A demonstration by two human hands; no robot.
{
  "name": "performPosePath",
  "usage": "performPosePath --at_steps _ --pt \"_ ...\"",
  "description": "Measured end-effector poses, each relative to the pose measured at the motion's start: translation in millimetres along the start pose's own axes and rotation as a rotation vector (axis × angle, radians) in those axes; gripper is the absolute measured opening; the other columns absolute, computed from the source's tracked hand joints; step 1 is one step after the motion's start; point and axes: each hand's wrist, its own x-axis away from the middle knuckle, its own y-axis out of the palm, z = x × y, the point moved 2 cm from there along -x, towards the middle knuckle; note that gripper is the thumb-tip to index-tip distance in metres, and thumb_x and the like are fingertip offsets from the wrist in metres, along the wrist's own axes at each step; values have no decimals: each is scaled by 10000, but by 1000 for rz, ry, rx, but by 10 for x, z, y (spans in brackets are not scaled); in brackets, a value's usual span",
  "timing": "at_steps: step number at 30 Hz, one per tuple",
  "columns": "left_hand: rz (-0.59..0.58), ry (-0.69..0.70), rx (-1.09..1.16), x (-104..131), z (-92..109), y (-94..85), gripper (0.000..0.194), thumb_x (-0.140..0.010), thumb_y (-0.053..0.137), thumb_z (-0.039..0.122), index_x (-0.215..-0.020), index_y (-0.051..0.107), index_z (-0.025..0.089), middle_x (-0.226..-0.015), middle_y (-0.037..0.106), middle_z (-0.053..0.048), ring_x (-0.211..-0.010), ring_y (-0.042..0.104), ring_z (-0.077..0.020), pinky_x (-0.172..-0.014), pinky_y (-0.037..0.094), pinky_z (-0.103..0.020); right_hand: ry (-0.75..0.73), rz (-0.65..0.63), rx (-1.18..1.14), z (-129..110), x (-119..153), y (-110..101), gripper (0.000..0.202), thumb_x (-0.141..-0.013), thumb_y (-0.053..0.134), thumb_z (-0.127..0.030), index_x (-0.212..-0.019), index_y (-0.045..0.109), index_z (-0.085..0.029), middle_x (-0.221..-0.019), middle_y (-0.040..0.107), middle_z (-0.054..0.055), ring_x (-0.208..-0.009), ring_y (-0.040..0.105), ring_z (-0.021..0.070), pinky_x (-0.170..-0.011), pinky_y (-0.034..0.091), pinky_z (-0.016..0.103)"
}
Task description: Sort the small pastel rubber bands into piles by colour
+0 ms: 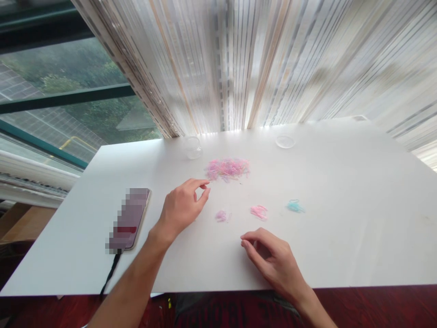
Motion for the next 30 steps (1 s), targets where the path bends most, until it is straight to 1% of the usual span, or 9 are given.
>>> performPosePath --at_steps 2,4,7,9,12,17,22,26,30 --pt "-116 7 -79 -180 30 55 228 -963 636 282 -1148 770 279 -1019 780 -2 -649 672 -149 -643 511 -267 5 1 -3 2 5 2 146 -1017 596 -256 -923 703 -224 -785 737 23 -628 651 149 -606 543 255" --pt "-187 15 -166 -327 67 115 268 -973 632 274 -1213 748 294 -1148 769 -12 -773 724 -183 -684 529 -280 4 2 -8 5 10 4 147 -1012 598 -247 -904 694 -222 -775 728 19 -626 645 147 -602 534 252" --pt "-205 11 -244 -496 80 180 303 -994 598 259 -1270 721 287 -1250 740 -37 -956 745 -245 -734 541 -304 -2 5 -14 5 16 5 142 -1008 598 -228 -899 689 -221 -757 710 12 -630 637 145 -598 517 249" --pt "-199 0 -257 -576 54 204 308 -990 595 246 -1271 720 271 -1260 736 -55 -1003 741 -266 -751 544 -313 -4 8 -20 4 21 4 133 -1004 601 -214 -904 689 -221 -756 703 9 -633 632 142 -603 510 248" --pt "-205 -3 -264 -642 -1 222 263 -985 596 235 -1195 752 267 -1213 760 -53 -986 745 -265 -760 540 -317 -11 9 -31 7 30 5 124 -1000 604 -198 -910 687 -221 -758 695 5 -645 629 142 -622 507 248" --pt "-183 0 -232 -655 -68 214 188 -982 619 250 -1051 793 272 -1140 798 -31 -944 747 -268 -746 523 -326 -28 3 -30 17 31 12 128 -1004 594 -178 -920 680 -222 -763 682 1 -666 630 142 -651 507 247" --pt "-136 -23 -136 -662 -101 159 157 -956 679 256 -1025 817 285 -1053 830 -8 -880 747 -244 -767 520 -318 -26 -8 -24 7 17 7 134 -1005 588 -172 -922 680 -224 -771 687 0 -658 629 140 -651 509 242" --pt "-99 -53 -21 -674 -120 100 147 -938 713 279 -1001 845 265 -959 844 -20 -822 748 -235 -762 529 -310 -26 -4 -20 -1 16 4 138 -1004 592 -174 -913 682 -224 -765 687 -4 -652 628 136 -655 513 234" --pt "-69 -81 124 -580 -100 42 207 -954 696 358 -1018 851 237 -868 841 -22 -674 719 -178 -702 547 -268 -17 -5 -12 7 9 6 136 -1007 594 -183 -912 684 -223 -770 693 -2 -655 632 139 -663 519 237"
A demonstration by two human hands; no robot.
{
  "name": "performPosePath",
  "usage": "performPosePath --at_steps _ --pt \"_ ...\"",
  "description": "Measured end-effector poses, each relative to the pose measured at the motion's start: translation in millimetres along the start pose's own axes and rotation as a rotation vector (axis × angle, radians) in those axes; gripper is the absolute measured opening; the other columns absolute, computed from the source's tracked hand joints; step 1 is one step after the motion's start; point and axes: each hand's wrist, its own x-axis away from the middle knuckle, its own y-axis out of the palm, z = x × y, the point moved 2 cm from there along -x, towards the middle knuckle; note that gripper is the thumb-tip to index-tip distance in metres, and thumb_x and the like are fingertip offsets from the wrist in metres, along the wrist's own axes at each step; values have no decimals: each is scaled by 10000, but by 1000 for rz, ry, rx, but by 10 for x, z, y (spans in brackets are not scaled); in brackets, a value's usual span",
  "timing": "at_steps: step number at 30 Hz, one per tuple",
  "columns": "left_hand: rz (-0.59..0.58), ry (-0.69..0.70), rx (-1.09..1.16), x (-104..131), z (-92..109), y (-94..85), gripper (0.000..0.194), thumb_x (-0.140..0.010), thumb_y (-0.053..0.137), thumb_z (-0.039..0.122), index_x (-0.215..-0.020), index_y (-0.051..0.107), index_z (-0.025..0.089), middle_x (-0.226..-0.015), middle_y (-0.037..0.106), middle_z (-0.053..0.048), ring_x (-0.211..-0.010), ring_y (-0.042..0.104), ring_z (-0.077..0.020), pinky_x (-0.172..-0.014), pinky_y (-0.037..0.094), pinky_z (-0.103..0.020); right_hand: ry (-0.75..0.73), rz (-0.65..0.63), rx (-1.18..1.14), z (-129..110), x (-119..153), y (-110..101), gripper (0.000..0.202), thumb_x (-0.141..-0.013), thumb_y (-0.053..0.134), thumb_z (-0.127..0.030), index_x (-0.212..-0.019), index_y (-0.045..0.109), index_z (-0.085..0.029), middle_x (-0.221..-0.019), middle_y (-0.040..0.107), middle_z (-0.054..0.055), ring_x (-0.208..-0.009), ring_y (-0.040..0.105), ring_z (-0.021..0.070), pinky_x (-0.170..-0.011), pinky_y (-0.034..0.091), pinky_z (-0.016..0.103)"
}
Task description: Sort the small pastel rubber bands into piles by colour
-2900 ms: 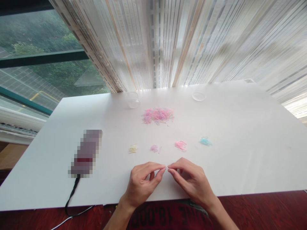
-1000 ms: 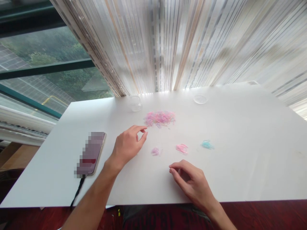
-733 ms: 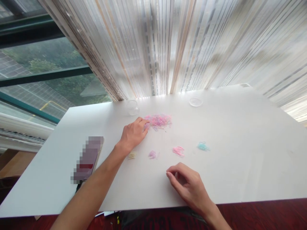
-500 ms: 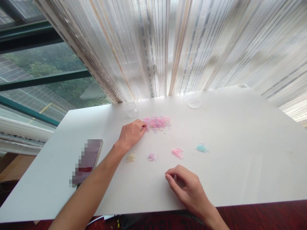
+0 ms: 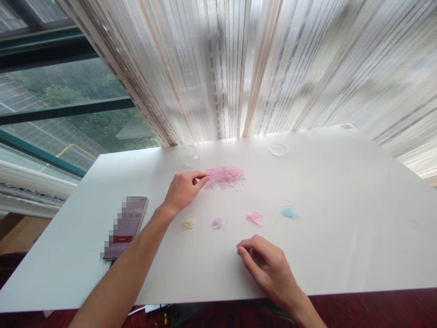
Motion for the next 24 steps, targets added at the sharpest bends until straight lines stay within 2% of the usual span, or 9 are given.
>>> performPosePath --at_steps 2,4,8,11,14,17,21,24 --pt "-6 -22 140 134 40 -10 268 -964 672 411 -1017 849 218 -855 838 -27 -559 660 -139 -600 539 -242 3 3 3 6 -3 0 141 -1008 591 -187 -909 685 -223 -771 699 1 -653 635 141 -653 518 239" --pt "-23 -82 437 325 98 -2 290 -928 702 439 -978 851 196 -887 838 -52 -498 598 -114 -507 508 -225 4 11 2 11 -3 -2 136 -1007 593 -188 -921 691 -225 -780 710 2 -646 638 140 -635 517 237" --pt "-53 -145 753 778 255 101 243 -893 743 405 -931 854 192 -813 823 -56 -460 517 -86 -443 463 -196 -7 56 -14 17 6 -12 100 -1000 615 -197 -1014 709 -226 -831 750 6 -654 661 135 -626 533 226" --pt "-26 -141 824 1067 357 245 148 -880 772 322 -912 855 204 -782 812 -41 -473 517 -76 -459 454 -179 -21 70 -38 17 15 -20 115 -994 639 -213 -1085 708 -229 -863 772 10 -694 692 139 -655 557 224" --pt "-10 -39 873 1257 445 389 86 -883 774 246 -900 853 217 -805 798 -28 -515 535 -74 -515 466 -179 -30 56 -64 19 20 -30 140 -987 663 -234 -1122 703 -241 -858 773 -1 -708 701 137 -671 569 219" --pt "-58 -4 945 1367 490 499 86 -891 768 214 -913 850 219 -818 792 -27 -539 550 -78 -551 472 -187 -28 59 -59 25 18 -37 130 -990 657 -236 -1108 711 -242 -873 782 5 -716 708 141 -666 573 220" --pt "-132 -57 985 1452 466 587 90 -897 773 258 -919 848 214 -840 799 -43 -566 568 -92 -545 461 -191 -38 80 -49 17 1 -28 132 -986 662 -212 -1105 716 -235 -894 789 16 -735 718 147 -664 575 222" --pt "-137 -112 959 1484 416 618 119 -884 783 294 -936 846 208 -777 782 -37 -561 544 -95 -528 444 -184 -74 72 -58 -12 -15 -14 106 -991 658 -179 -1049 726 -236 -883 780 12 -725 703 138 -671 567 218"
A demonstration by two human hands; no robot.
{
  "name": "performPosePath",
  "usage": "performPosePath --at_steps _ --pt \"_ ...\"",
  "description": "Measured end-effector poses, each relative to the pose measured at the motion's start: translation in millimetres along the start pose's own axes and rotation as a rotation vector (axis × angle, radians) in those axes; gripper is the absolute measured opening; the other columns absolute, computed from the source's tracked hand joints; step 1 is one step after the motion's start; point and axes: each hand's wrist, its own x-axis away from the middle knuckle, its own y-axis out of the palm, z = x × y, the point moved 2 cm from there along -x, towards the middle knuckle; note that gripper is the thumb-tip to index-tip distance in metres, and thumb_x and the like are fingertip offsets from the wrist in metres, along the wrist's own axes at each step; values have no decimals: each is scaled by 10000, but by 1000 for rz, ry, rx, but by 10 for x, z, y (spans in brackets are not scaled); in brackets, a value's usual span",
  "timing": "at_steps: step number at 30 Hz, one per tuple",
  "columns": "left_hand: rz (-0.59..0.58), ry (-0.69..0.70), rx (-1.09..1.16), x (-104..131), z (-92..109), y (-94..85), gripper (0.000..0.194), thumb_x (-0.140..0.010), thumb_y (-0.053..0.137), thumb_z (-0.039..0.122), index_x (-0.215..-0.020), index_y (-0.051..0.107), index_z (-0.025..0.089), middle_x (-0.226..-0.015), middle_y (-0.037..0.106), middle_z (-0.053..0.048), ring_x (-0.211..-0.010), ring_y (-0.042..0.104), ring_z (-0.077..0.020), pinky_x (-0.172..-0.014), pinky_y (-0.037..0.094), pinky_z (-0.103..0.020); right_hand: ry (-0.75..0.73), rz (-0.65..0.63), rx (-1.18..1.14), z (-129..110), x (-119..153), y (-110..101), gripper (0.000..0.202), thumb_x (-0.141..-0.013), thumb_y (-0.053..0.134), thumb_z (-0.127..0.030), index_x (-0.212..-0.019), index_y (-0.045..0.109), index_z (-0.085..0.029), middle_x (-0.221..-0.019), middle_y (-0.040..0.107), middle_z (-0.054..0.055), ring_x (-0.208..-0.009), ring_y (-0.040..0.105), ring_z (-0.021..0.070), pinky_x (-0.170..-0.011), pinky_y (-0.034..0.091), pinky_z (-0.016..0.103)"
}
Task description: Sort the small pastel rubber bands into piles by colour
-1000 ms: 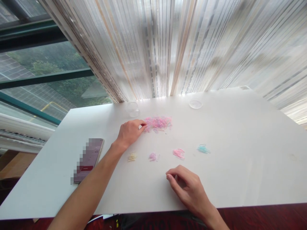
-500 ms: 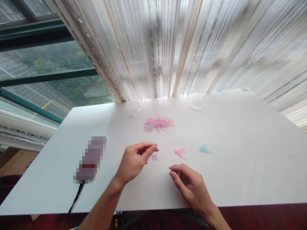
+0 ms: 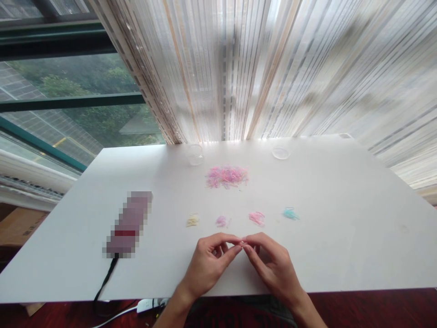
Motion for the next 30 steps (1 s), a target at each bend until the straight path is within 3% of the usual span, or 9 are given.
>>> performPosePath --at_steps 14,20,30 --pt "58 42 -17 36 -97 -5 113 -897 743 267 -946 797 181 -748 722 -23 -561 502 -90 -538 438 -181 -9 -22 -3 -8 -6 1 131 -961 664 -122 -1003 729 -227 -841 755 15 -685 669 137 -639 554 224" --pt "-10 26 -27 35 -30 -10 160 -881 749 266 -1011 770 175 -867 741 -42 -535 455 -77 -498 405 -187 8 -9 3 -22 -27 -6 89 -958 667 -147 -951 723 -217 -818 747 20 -668 668 142 -623 558 234" --pt "-23 91 -31 30 -75 -30 104 -931 726 258 -913 790 178 -879 740 -62 -620 541 -112 -567 436 -216 44 -62 8 -14 -35 14 71 -975 661 -192 -960 727 -213 -819 737 26 -671 664 143 -609 553 238"
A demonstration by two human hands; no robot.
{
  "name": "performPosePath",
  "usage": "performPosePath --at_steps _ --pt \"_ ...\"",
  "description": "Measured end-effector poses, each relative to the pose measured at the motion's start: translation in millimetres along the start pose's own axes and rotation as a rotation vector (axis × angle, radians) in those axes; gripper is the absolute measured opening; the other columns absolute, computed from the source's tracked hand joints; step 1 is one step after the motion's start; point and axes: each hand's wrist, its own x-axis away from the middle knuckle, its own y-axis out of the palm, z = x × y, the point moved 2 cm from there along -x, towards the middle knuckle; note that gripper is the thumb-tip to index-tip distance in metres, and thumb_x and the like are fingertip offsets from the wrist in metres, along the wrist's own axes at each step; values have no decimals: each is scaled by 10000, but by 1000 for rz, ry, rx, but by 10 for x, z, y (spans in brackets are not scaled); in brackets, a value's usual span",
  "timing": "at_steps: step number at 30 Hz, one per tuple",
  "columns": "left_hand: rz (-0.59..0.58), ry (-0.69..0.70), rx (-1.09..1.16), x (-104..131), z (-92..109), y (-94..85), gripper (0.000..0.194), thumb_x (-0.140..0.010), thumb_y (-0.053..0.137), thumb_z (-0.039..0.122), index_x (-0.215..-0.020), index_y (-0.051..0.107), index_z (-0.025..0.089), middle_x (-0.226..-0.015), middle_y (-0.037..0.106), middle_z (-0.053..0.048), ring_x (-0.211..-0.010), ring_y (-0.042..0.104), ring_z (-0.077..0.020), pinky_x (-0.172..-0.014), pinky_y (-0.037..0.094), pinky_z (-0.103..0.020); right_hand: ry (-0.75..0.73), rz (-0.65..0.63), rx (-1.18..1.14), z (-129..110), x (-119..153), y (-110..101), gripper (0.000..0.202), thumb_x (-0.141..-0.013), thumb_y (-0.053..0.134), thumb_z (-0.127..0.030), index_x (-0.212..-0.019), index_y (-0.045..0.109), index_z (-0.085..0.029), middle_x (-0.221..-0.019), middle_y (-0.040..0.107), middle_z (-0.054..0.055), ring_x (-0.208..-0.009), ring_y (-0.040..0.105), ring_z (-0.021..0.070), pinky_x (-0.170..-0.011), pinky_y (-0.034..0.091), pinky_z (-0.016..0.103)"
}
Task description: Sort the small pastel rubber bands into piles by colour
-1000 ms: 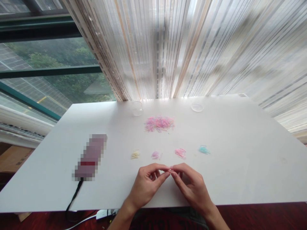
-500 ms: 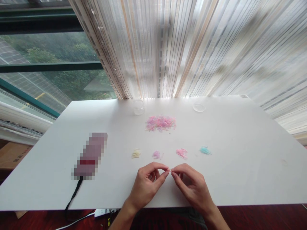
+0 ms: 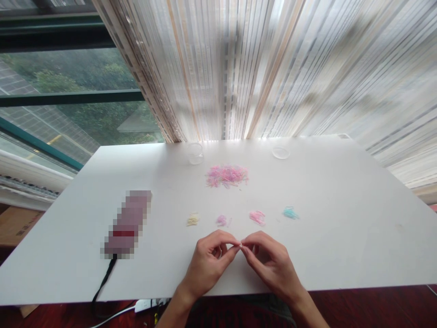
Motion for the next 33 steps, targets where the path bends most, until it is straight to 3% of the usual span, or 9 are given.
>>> performPosePath --at_steps 21,26,29,33 --pt "54 -24 -50 3 -47 14 137 -922 721 293 -950 777 170 -805 736 -43 -578 533 -103 -555 464 -202 39 7 90 -20 21 -53 177 -1013 611 -280 -884 716 -222 -772 734 25 -645 654 153 -600 542 254" --pt "90 -57 -1 18 -52 16 216 -924 695 274 -1110 731 169 -863 728 -42 -553 499 -83 -547 473 -190 197 211 201 115 -27 -287 259 -986 647 -435 -876 742 -221 -786 757 33 -631 668 176 -642 577 294" --pt "66 -39 -39 20 -22 23 173 -928 680 254 -1068 737 169 -834 718 -35 -550 493 -85 -541 460 -191 347 321 238 225 -59 -395 328 -958 669 -518 -926 777 -210 -810 776 40 -581 675 174 -589 580 293" --pt "39 -13 -88 17 7 24 111 -938 673 248 -974 750 175 -791 704 -28 -567 509 -97 -541 447 -199 339 389 322 253 -103 -401 402 -948 657 -583 -921 793 -205 -789 775 46 -543 648 169 -586 577 312"
